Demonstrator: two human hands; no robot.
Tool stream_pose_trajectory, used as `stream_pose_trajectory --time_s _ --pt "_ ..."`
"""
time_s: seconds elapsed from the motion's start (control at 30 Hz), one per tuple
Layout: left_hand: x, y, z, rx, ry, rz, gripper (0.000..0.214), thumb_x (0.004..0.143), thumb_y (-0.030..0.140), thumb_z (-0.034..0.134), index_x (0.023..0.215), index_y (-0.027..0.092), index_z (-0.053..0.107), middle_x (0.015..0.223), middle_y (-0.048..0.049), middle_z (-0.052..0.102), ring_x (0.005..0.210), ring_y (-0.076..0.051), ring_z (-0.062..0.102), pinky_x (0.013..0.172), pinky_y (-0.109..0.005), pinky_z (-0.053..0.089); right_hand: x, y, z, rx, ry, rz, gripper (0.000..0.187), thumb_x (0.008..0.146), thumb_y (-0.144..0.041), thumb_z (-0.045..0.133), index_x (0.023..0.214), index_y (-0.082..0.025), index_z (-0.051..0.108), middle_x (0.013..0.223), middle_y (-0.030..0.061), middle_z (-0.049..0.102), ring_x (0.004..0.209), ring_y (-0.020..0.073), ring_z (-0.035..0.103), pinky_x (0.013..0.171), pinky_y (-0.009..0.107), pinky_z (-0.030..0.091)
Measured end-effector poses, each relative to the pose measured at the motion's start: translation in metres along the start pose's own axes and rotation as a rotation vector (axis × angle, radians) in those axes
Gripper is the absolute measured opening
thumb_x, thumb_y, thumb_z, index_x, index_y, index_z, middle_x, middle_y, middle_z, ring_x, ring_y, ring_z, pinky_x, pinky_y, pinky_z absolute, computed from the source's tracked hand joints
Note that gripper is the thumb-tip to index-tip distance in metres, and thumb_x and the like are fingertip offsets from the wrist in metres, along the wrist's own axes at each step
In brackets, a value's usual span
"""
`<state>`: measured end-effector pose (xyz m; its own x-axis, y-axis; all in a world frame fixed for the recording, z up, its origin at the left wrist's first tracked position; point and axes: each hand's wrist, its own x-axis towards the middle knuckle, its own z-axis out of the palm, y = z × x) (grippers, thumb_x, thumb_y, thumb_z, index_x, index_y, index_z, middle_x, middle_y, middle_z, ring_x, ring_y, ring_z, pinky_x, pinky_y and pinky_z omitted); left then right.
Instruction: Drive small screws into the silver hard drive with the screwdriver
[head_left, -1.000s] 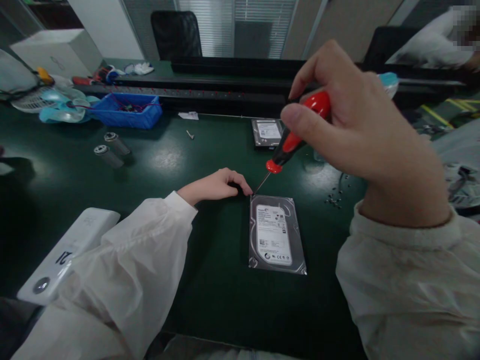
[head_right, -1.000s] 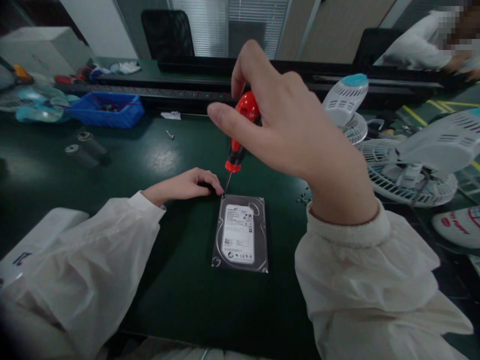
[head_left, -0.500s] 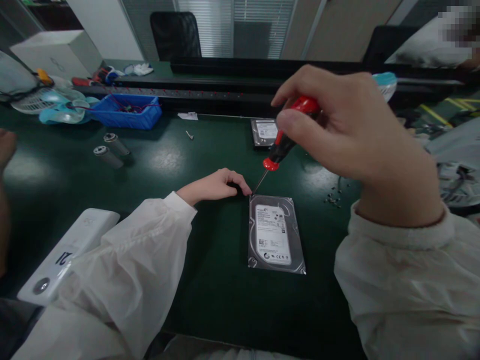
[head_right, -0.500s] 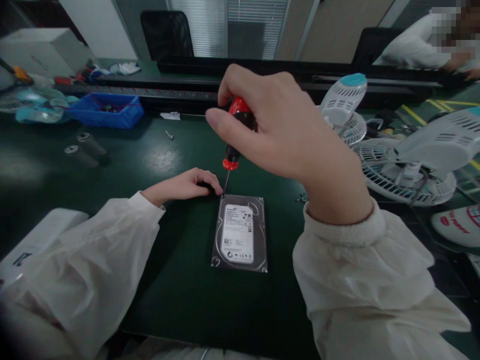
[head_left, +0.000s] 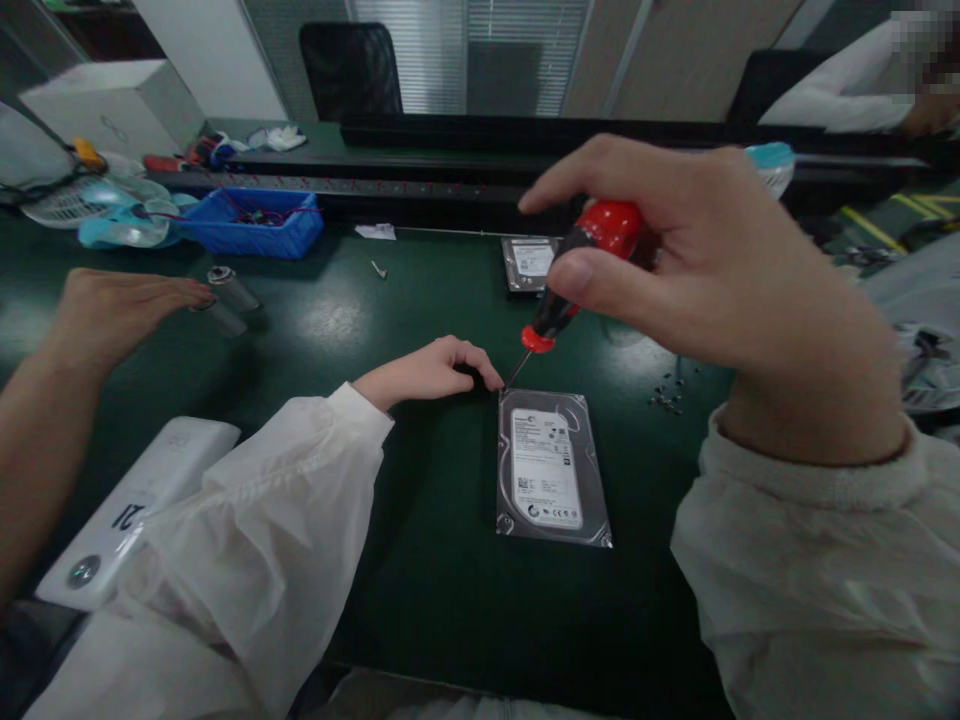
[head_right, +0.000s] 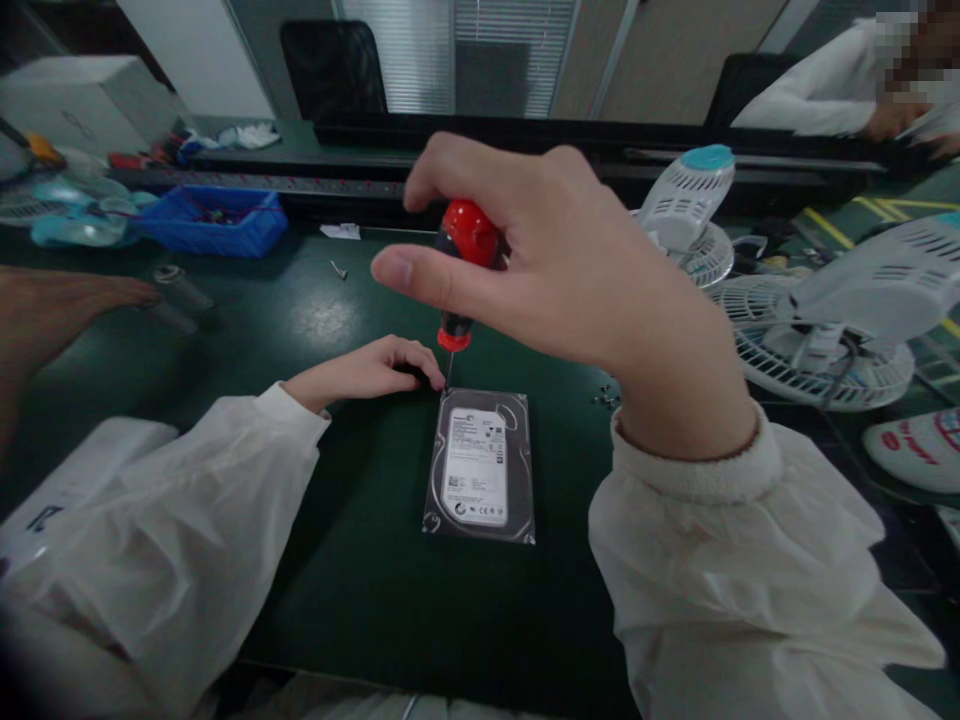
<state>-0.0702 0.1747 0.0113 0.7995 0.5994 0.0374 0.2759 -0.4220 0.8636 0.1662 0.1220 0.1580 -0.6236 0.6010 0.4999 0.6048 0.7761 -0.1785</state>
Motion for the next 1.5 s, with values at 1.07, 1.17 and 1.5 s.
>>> stream_pose_trajectory --time_s 1.07,1.17,1.5 --pt "0.001 -0.004 0.000 0.005 -0.010 0.006 0.041 0.079 -0.002 0.056 0.102 0.018 0.082 0.110 -0.0026 0.082 0.109 -0.018 0.073 0.109 -0.038 0.053 0.000 0.003 0.004 -0.171 0.118 0.161 0.028 0.097 -0.045 0.060 0.087 -0.023 0.046 0.079 -0.0016 0.049 0.067 0.0124 0.042 0.068 0.033 0.029" --pt "0.001 -0.005 0.000 0.000 -0.013 0.012 0.041 0.079 -0.003 0.056 0.102 0.019 0.082 0.110 -0.0023 0.082 0.108 -0.017 0.073 0.108 -0.039 0.054 -0.001 0.005 0.000 -0.039 0.074 0.058 0.018 0.089 -0.024 0.060 0.097 -0.024 0.045 0.093 -0.0012 0.048 0.071 0.0110 0.040 0.067 0.030 0.031" --pt "0.001 -0.003 0.000 0.008 -0.009 0.020 0.040 0.078 -0.003 0.056 0.101 0.018 0.082 0.110 -0.0038 0.082 0.107 -0.019 0.073 0.107 -0.040 0.054 0.003 -0.007 0.010 -0.243 0.095 0.177 0.035 0.101 -0.055 0.049 0.090 -0.022 0.055 0.077 0.0013 0.050 0.067 0.0152 0.045 0.066 0.032 0.025"
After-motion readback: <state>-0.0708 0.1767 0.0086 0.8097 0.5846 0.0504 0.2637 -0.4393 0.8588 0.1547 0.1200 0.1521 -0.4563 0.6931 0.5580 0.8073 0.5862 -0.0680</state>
